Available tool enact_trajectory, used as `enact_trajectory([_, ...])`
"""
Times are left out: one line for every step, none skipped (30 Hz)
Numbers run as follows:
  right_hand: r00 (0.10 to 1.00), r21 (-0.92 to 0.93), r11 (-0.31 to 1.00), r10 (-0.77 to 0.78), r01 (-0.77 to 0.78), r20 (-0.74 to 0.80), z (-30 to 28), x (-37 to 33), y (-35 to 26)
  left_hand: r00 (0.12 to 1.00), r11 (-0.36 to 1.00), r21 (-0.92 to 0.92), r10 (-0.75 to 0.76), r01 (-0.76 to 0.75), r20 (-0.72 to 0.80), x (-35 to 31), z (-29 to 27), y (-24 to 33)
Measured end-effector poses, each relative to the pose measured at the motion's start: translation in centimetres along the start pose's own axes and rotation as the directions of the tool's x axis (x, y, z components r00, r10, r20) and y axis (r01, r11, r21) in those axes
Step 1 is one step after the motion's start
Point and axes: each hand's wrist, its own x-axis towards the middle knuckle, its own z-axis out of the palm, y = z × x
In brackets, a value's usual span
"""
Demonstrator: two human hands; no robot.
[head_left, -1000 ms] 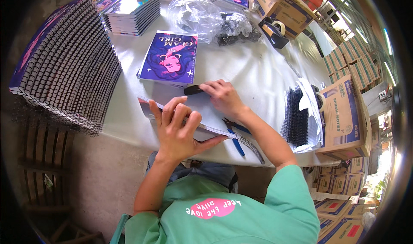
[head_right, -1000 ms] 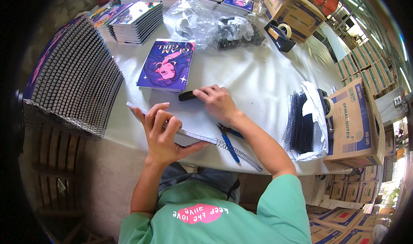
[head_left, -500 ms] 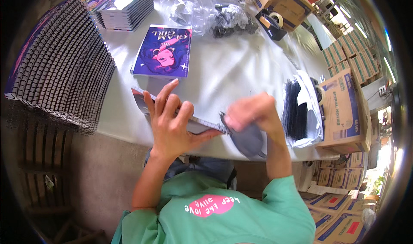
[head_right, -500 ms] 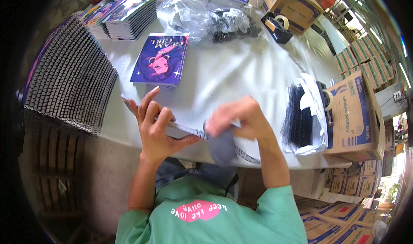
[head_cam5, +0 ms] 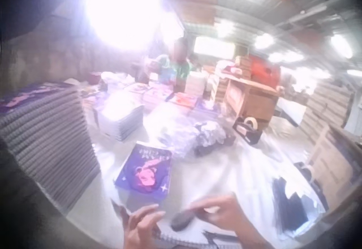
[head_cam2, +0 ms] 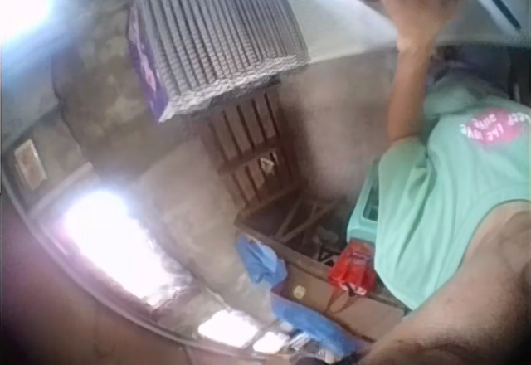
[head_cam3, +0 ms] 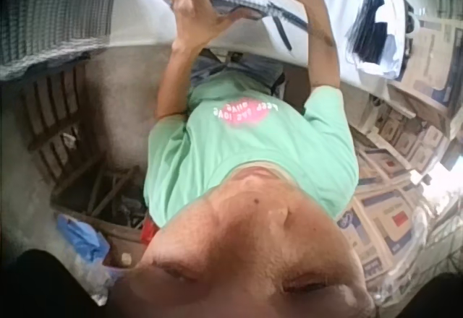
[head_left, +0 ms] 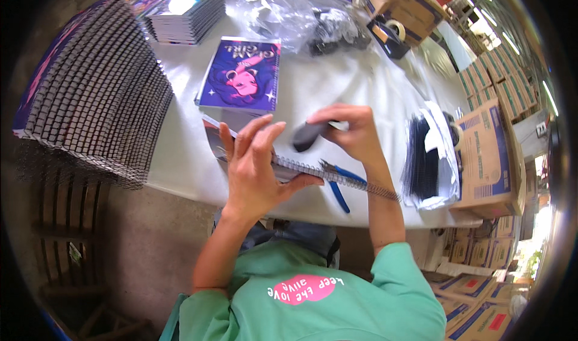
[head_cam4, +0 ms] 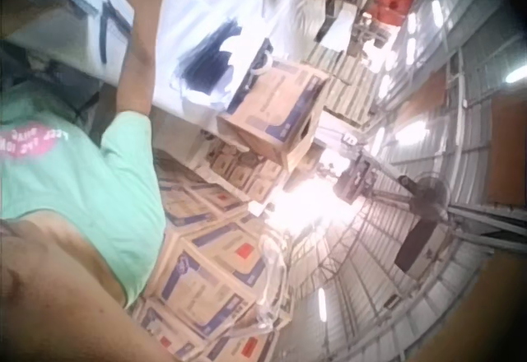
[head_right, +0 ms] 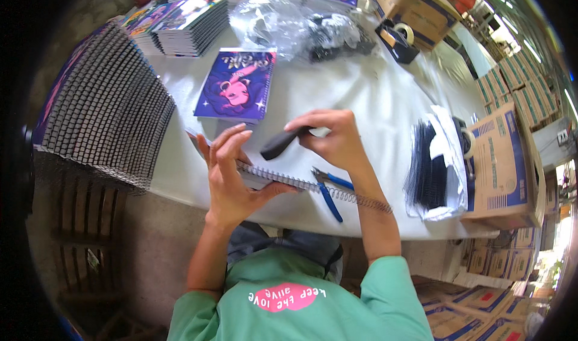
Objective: The person binds notebooks by hand, inserting a metal spiral coil through the punched holes of the covers and pages, trimming the excess coil with pliers, and stacking the completed notebooks on a table.
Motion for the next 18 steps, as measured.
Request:
enact_trajectory([0.998,0.23,0.971,-0.061,0.061,-0.01,0.0,0.0,0.1,1.0,1.0,0.003,0.011,-0.011,-0.028,0.2,0.1,-0.1])
enact_trajectory([0.958,0.587,0.784,-0.284,0.2,0.052,0.7,0.2,-0.1,0.999,0.998,0.05,0.025,-0.024,-0.031,0.6,0.0,0.2])
enact_trajectory([0.945,0.362,0.907,-0.286,0.214,0.157,1.2,0.6,-1.3,1.0,0.995,0.104,0.0,0.003,-0.03,0.9,-0.5,0.4])
enact_trajectory([0.992,0.12,0.99,-0.089,0.077,0.093,1.8,0.9,-0.7,0.999,0.987,0.16,-0.025,0.03,-0.03,1.3,-1.1,0.6])
enact_trajectory([0.996,-0.118,0.989,0.086,-0.088,-0.026,2.2,1.1,0.2,0.999,0.976,0.213,-0.041,0.047,-0.03,1.7,-1.7,0.8])
enact_trajectory([0.989,-0.182,0.976,0.101,-0.12,-0.111,1.7,1.2,1.2,0.997,0.971,0.232,-0.054,0.064,-0.05,2.4,-2.4,-0.2])
enact_trajectory([0.985,0.153,0.98,0.142,-0.126,-0.096,1.3,0.5,1.3,0.996,0.966,0.247,-0.065,0.077,-0.055,2.8,-3.2,-1.1])
enact_trajectory([1.0,0.393,0.919,-0.023,0.021,0.002,2.1,0.8,0.9,0.996,0.972,0.217,-0.086,0.091,-0.03,2.5,-3.7,-2.3])
enact_trajectory([0.978,0.619,0.775,-0.203,0.127,0.053,2.7,1.3,0.3,0.994,0.977,0.186,-0.106,0.105,-0.005,2.4,-4.0,-3.1])
enact_trajectory([0.956,0.24,0.961,-0.191,0.136,0.221,2.8,2.0,-0.8,0.998,0.988,0.154,0.018,-0.008,-0.064,2.6,-3.6,-3.4])
enact_trajectory([0.983,-0.041,0.999,0.035,-0.028,0.181,3.3,2.6,-0.9,0.998,0.994,0.104,-0.006,0.013,-0.063,2.6,-3.5,-3.4])
enact_trajectory([0.993,-0.014,0.998,0.067,-0.066,0.094,3.0,2.7,-0.3,0.998,0.998,0.054,-0.029,0.033,-0.061,2.7,-3.5,-3.3])
enact_trajectory([0.995,0.017,0.995,0.102,-0.102,0.006,2.4,2.6,0.6,0.997,0.999,0.003,-0.052,0.052,-0.057,2.6,-3.4,-3.2])
enact_trajectory([0.998,0.428,0.904,0.039,-0.016,-0.045,2.9,1.6,0.2,0.997,1.0,-0.002,-0.02,0.02,-0.071,2.2,-3.2,-3.2])
enact_trajectory([0.965,0.611,0.781,-0.239,0.127,0.106,2.9,2.4,0.2,0.995,0.998,-0.043,-0.039,0.035,-0.094,2.2,-2.8,-3.0])
enact_trajectory([0.951,0.332,0.937,-0.191,0.104,0.242,2.8,3.2,-0.3,0.992,0.995,-0.085,-0.059,0.049,-0.116,2.3,-2.4,-2.9])
enact_trajectory([0.937,0.014,0.995,-0.099,0.1,0.335,2.6,3.6,-1.1,0.99,0.989,-0.135,-0.07,0.053,-0.122,2.4,-2.2,-2.7])
enact_trajectory([0.983,-0.16,0.985,0.086,-0.059,0.165,2.4,3.6,0.1,0.991,0.986,-0.158,-0.074,0.057,-0.107,2.0,-2.2,-3.1])
